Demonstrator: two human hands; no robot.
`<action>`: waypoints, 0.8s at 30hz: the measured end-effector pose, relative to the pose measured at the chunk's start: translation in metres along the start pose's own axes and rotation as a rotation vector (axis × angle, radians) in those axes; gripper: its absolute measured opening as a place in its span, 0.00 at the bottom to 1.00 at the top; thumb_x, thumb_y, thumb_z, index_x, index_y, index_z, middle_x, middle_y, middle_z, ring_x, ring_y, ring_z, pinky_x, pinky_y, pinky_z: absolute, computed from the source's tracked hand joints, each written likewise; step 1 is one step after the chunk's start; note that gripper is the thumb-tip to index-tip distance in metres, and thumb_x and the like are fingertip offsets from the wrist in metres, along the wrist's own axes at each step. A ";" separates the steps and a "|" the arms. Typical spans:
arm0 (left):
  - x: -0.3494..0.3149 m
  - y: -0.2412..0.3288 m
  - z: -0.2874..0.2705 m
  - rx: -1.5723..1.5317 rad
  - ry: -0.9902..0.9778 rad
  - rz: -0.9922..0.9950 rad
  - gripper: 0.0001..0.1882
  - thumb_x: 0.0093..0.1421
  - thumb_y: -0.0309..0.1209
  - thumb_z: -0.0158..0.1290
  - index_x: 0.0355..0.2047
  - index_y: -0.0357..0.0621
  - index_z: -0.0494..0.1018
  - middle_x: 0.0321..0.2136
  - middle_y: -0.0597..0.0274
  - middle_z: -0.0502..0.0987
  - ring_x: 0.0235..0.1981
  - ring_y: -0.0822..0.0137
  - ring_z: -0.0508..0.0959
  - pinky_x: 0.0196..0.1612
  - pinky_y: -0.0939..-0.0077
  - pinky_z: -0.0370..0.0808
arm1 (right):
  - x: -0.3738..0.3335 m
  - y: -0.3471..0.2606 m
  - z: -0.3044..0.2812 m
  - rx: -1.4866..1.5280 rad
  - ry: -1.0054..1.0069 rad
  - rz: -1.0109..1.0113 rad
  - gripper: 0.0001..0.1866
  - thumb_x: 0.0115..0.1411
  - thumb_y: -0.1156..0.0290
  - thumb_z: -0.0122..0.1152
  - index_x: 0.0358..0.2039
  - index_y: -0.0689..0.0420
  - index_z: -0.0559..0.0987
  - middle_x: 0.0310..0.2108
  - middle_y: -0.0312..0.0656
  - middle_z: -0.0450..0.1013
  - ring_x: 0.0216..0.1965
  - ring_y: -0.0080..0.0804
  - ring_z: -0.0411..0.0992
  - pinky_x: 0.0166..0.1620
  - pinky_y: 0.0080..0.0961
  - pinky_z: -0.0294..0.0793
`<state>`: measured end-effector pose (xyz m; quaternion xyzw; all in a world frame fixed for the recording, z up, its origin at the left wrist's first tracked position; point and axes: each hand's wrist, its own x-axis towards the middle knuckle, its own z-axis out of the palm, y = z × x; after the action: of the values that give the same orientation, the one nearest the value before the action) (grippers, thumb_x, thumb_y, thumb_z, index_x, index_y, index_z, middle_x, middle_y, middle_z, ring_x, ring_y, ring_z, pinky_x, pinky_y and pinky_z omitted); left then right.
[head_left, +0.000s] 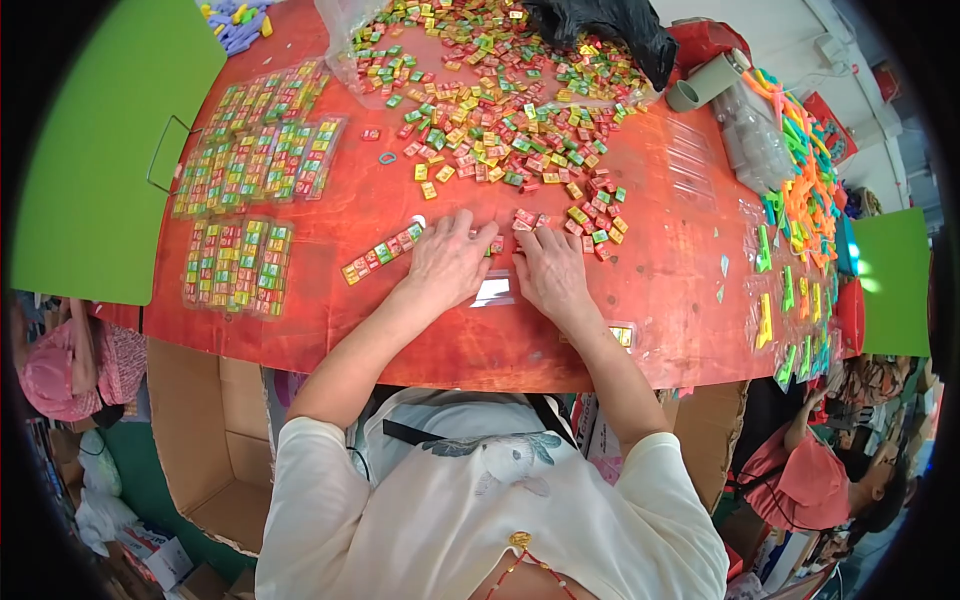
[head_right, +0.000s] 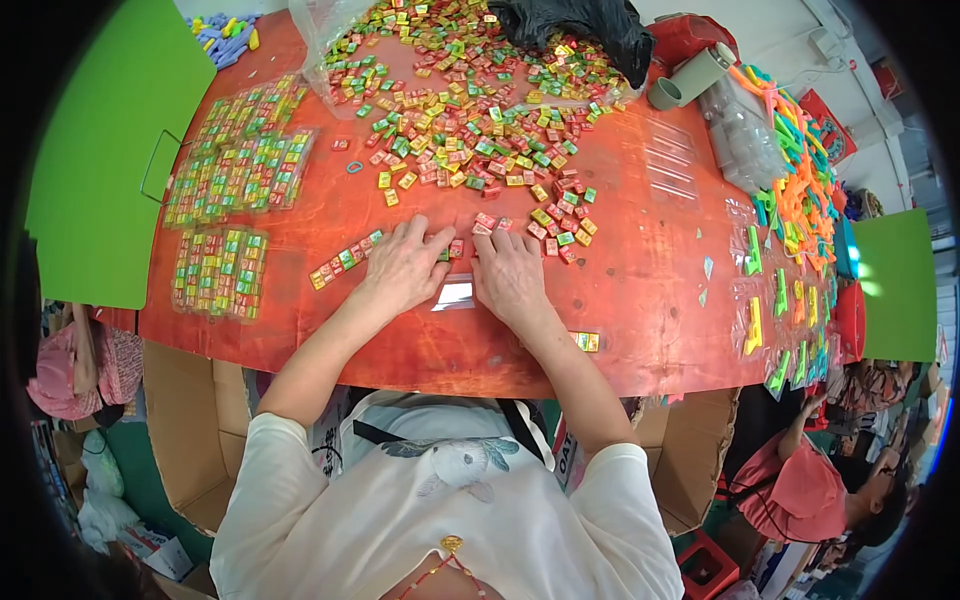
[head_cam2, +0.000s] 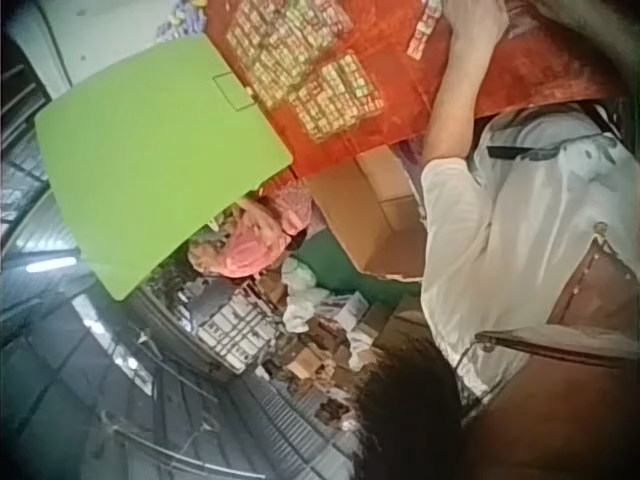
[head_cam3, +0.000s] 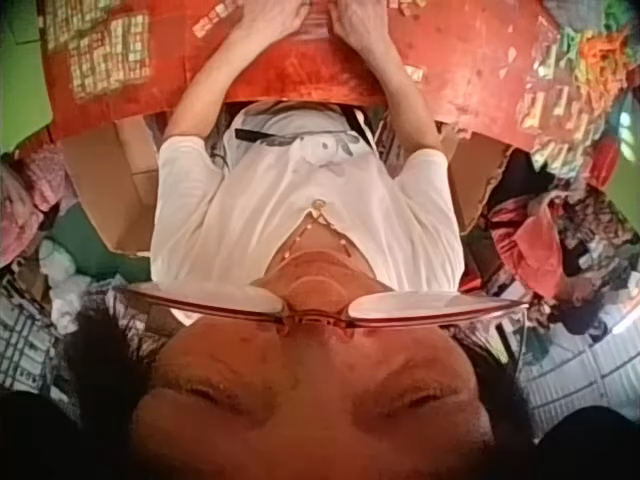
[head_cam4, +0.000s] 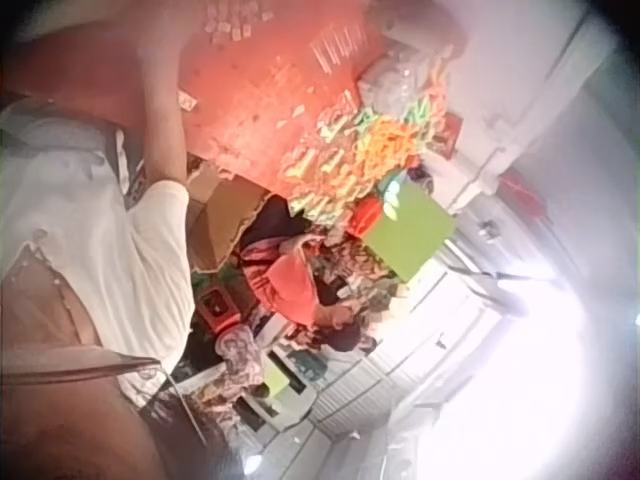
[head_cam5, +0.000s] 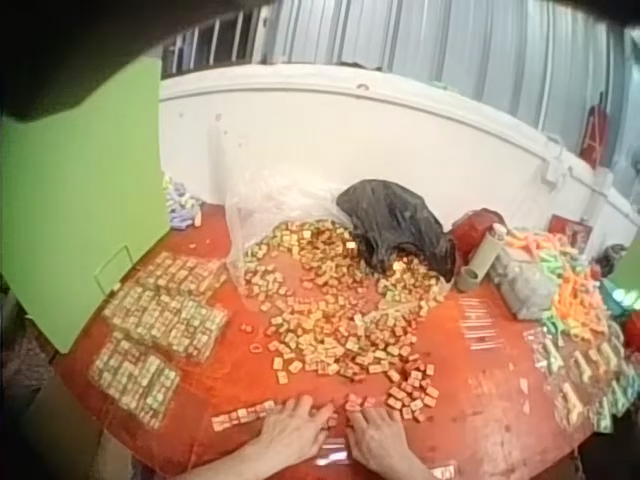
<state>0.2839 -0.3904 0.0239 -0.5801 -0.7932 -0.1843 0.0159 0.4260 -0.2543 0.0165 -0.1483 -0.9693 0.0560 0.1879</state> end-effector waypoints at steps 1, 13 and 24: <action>0.000 0.000 0.002 0.007 0.016 0.005 0.23 0.57 0.37 0.60 0.54 0.53 0.75 0.40 0.53 0.70 0.41 0.51 0.76 0.40 0.54 0.76 | -0.002 0.000 -0.005 0.012 -0.012 0.000 0.17 0.56 0.67 0.65 0.46 0.54 0.77 0.35 0.41 0.71 0.39 0.39 0.72 0.45 0.38 0.67; 0.003 -0.002 0.011 0.030 0.041 0.019 0.15 0.58 0.37 0.60 0.45 0.50 0.78 0.38 0.54 0.70 0.40 0.53 0.76 0.39 0.54 0.76 | 0.049 0.046 0.005 0.007 0.108 0.093 0.10 0.60 0.67 0.62 0.42 0.52 0.81 0.34 0.41 0.74 0.40 0.41 0.74 0.45 0.40 0.68; 0.001 -0.010 0.013 0.118 0.092 -0.086 0.16 0.58 0.39 0.59 0.47 0.55 0.78 0.36 0.56 0.70 0.37 0.53 0.77 0.36 0.56 0.78 | 0.077 0.025 0.046 -0.143 0.258 -0.052 0.06 0.51 0.67 0.60 0.28 0.53 0.79 0.33 0.41 0.70 0.41 0.39 0.70 0.45 0.42 0.65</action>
<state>0.2768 -0.3882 0.0095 -0.5346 -0.8253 -0.1641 0.0787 0.3471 -0.2090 -0.0037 -0.1420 -0.9422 -0.0378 0.3011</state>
